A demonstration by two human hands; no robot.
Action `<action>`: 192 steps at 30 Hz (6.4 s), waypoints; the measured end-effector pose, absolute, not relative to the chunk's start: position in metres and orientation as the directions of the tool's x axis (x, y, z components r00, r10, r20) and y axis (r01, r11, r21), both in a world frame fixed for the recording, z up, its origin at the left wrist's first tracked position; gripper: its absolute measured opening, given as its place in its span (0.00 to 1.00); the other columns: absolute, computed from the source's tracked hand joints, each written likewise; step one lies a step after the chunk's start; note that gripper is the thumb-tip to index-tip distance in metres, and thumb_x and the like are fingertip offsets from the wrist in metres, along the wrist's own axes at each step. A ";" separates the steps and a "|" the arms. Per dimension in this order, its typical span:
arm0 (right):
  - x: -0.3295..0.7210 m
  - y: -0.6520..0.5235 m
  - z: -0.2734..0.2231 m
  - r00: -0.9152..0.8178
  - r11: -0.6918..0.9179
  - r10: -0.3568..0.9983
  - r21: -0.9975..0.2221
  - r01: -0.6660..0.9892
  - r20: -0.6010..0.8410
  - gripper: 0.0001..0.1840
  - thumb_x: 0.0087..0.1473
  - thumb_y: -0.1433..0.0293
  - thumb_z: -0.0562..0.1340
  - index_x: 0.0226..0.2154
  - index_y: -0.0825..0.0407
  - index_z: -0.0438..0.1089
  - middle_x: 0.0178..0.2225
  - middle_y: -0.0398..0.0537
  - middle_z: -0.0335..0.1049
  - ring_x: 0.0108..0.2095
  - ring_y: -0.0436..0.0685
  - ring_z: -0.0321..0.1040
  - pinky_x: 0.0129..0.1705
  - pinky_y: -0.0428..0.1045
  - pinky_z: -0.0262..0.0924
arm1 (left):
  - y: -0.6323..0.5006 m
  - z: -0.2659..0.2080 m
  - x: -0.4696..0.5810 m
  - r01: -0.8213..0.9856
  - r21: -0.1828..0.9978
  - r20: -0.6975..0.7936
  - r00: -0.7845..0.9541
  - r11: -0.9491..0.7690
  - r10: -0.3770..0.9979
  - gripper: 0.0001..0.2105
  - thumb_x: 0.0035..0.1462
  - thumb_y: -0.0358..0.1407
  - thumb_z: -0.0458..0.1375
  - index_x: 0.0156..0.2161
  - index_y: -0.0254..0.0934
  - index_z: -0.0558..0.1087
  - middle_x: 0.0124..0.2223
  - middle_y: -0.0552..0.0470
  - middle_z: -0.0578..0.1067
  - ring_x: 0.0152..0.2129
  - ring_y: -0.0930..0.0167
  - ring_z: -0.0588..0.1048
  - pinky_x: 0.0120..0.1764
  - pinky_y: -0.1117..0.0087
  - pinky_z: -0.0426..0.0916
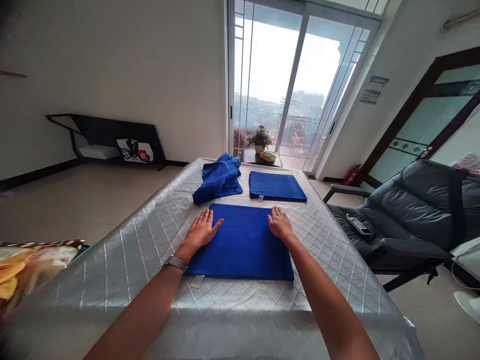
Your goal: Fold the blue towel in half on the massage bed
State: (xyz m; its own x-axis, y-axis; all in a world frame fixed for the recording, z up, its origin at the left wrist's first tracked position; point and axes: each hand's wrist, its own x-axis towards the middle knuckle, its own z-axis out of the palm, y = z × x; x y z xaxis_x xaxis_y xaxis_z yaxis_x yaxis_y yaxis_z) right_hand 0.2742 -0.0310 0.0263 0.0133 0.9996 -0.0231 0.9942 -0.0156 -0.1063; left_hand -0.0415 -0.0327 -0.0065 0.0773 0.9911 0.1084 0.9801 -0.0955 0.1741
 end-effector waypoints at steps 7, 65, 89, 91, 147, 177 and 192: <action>0.282 -0.017 0.005 0.014 -0.016 1.000 -0.128 0.992 -0.016 0.36 0.69 0.59 0.38 0.72 0.62 0.41 0.74 0.53 0.36 0.73 0.56 0.32 0.71 0.53 0.30 | -0.036 -0.002 -0.042 0.985 0.146 0.154 0.067 -0.090 0.986 0.43 0.67 0.59 0.31 0.70 0.21 0.51 0.72 0.33 0.52 0.69 0.59 0.52 0.69 0.56 0.46; 0.272 -0.060 0.007 0.023 -0.020 1.000 -0.176 0.984 0.015 0.36 0.69 0.58 0.40 0.71 0.61 0.44 0.73 0.53 0.38 0.73 0.56 0.32 0.71 0.54 0.30 | -0.027 0.026 0.079 0.898 0.122 0.280 0.378 -0.423 0.883 0.35 0.70 0.52 0.34 0.68 0.26 0.59 0.71 0.38 0.58 0.69 0.60 0.52 0.69 0.59 0.45; 0.263 -0.077 0.021 0.028 -0.017 0.988 -0.073 0.997 0.152 0.34 0.67 0.64 0.41 0.70 0.63 0.49 0.72 0.56 0.43 0.72 0.57 0.35 0.71 0.56 0.27 | -0.059 -0.003 -0.043 0.980 0.143 0.108 0.122 -0.137 0.987 0.44 0.65 0.61 0.28 0.71 0.27 0.51 0.73 0.36 0.48 0.70 0.58 0.49 0.68 0.56 0.47; 0.261 -0.092 0.022 0.033 -0.019 0.981 -0.077 0.997 0.191 0.34 0.67 0.65 0.41 0.70 0.62 0.48 0.72 0.55 0.42 0.72 0.56 0.34 0.71 0.56 0.27 | -0.059 -0.004 -0.040 0.980 0.141 0.126 0.122 -0.140 0.985 0.44 0.65 0.61 0.28 0.71 0.28 0.52 0.73 0.36 0.50 0.70 0.58 0.50 0.67 0.56 0.48; 0.244 -0.207 0.009 -0.066 0.065 0.998 -0.071 0.995 -0.014 0.33 0.69 0.62 0.42 0.71 0.55 0.45 0.73 0.48 0.34 0.73 0.56 0.31 0.72 0.57 0.29 | -0.179 0.009 0.104 0.735 0.240 0.141 0.620 -0.634 0.772 0.36 0.70 0.54 0.30 0.72 0.32 0.50 0.73 0.45 0.49 0.70 0.66 0.47 0.70 0.58 0.43; 0.242 -0.209 0.013 0.003 -0.004 1.000 -0.149 0.989 -0.008 0.35 0.69 0.58 0.40 0.72 0.56 0.42 0.73 0.46 0.37 0.73 0.55 0.33 0.72 0.56 0.29 | -0.168 -0.027 -0.055 0.958 0.134 0.206 0.222 -0.252 0.953 0.38 0.68 0.58 0.37 0.71 0.31 0.51 0.72 0.40 0.51 0.70 0.59 0.49 0.68 0.52 0.50; 0.243 -0.209 0.008 0.003 0.002 0.999 -0.155 0.988 0.034 0.33 0.69 0.61 0.39 0.71 0.55 0.45 0.73 0.45 0.39 0.72 0.55 0.35 0.71 0.56 0.33 | -0.174 -0.018 -0.055 0.953 0.161 0.230 0.216 -0.255 0.949 0.35 0.68 0.55 0.40 0.70 0.31 0.56 0.71 0.39 0.57 0.69 0.59 0.54 0.67 0.52 0.52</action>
State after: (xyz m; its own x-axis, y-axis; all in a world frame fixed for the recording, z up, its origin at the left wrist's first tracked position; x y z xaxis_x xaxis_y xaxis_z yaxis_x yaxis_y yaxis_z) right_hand 0.2432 -0.2088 0.0079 0.0032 0.9994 0.0339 0.9878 0.0021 -0.1554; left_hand -0.0555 -0.1742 -0.0178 0.2155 0.9490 0.2301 0.9534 -0.2555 0.1607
